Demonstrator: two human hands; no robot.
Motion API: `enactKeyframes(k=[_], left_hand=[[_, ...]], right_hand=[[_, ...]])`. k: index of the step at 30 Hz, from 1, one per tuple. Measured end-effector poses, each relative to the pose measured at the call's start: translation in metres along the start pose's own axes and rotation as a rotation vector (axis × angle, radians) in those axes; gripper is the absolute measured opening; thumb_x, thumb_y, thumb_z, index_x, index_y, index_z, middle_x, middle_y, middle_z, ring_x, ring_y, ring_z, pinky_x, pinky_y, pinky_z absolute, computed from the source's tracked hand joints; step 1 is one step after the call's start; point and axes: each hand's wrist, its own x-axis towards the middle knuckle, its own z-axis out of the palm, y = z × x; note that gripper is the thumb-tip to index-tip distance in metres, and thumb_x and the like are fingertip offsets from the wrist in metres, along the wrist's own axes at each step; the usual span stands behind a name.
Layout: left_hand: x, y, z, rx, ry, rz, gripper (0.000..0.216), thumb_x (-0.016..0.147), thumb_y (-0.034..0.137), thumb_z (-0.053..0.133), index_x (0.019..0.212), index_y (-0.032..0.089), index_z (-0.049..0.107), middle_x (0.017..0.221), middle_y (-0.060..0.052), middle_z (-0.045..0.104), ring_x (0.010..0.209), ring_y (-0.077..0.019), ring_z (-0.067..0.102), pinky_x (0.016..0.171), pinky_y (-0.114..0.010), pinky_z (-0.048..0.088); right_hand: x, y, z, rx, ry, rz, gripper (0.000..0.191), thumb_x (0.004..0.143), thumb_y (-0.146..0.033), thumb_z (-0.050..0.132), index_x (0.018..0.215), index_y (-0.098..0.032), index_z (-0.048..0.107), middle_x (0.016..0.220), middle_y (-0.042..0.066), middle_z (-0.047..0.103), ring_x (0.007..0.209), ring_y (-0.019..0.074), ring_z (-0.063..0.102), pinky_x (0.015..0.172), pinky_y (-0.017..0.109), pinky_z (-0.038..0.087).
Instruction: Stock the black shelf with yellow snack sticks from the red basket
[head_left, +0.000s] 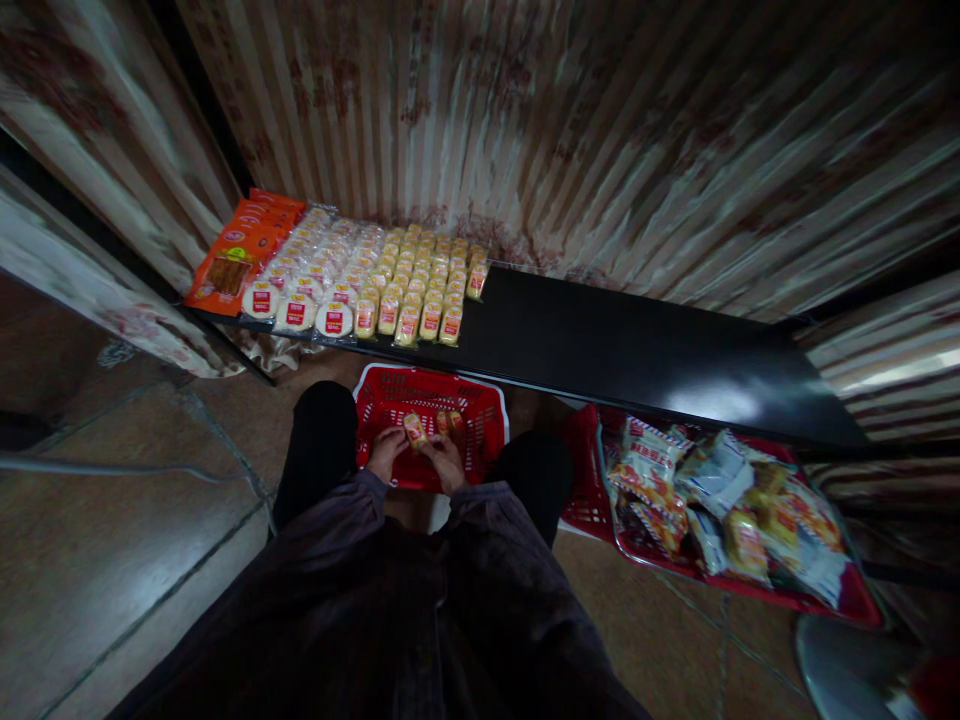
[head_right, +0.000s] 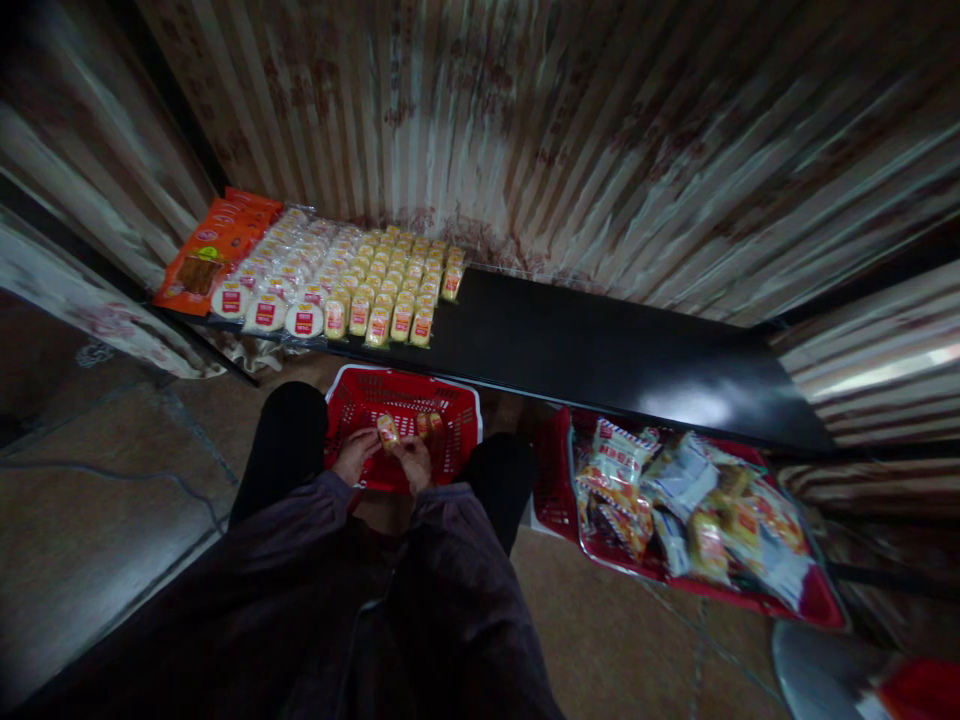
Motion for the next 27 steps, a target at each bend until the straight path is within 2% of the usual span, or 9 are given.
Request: enactKeyframes(k=[6, 12, 21, 27], left_hand=[[-0.0023, 0.0005, 0.0007, 0.029, -0.02, -0.013, 0.019, 0.063, 0.021, 0.078, 0.075, 0.014, 0.064, 0.076, -0.004, 0.068, 0.079, -0.0152, 0.067, 0.085, -0.032, 0.051], [-0.0024, 0.0004, 0.0014, 0.04, -0.034, -0.029, 0.019, 0.064, 0.021, 0.079, 0.075, 0.015, 0.065, 0.075, -0.003, 0.068, 0.078, -0.014, 0.067, 0.084, -0.03, 0.052], [-0.0034, 0.0003, 0.0023, 0.091, -0.04, -0.035, 0.038, 0.055, 0.034, 0.086, 0.082, 0.015, 0.067, 0.084, -0.006, 0.07, 0.084, -0.0174, 0.067, 0.078, -0.029, 0.049], [-0.0015, -0.0025, 0.004, 0.117, -0.009, -0.033, 0.035, 0.055, 0.027, 0.083, 0.083, 0.015, 0.065, 0.075, -0.001, 0.068, 0.067, -0.0123, 0.063, 0.063, -0.022, 0.045]], right_hand=[[-0.0008, -0.0024, 0.0018, -0.004, 0.021, -0.019, 0.036, 0.044, -0.04, 0.081, 0.067, -0.021, 0.06, 0.062, -0.006, 0.063, 0.065, 0.0144, 0.057, 0.072, 0.03, 0.047], [-0.0013, -0.0073, 0.0025, 0.007, 0.018, -0.036, 0.032, 0.048, -0.041, 0.079, 0.068, -0.02, 0.066, 0.067, -0.002, 0.066, 0.069, 0.0164, 0.059, 0.075, 0.031, 0.047], [-0.0006, -0.007, 0.0005, 0.03, -0.04, 0.018, 0.036, 0.048, -0.047, 0.081, 0.071, -0.019, 0.073, 0.076, 0.003, 0.074, 0.074, 0.0202, 0.065, 0.078, 0.034, 0.05], [-0.0009, -0.0092, 0.0013, 0.039, -0.079, 0.039, 0.034, 0.048, -0.045, 0.082, 0.071, -0.021, 0.075, 0.079, 0.003, 0.075, 0.078, 0.0209, 0.065, 0.083, 0.034, 0.05]])
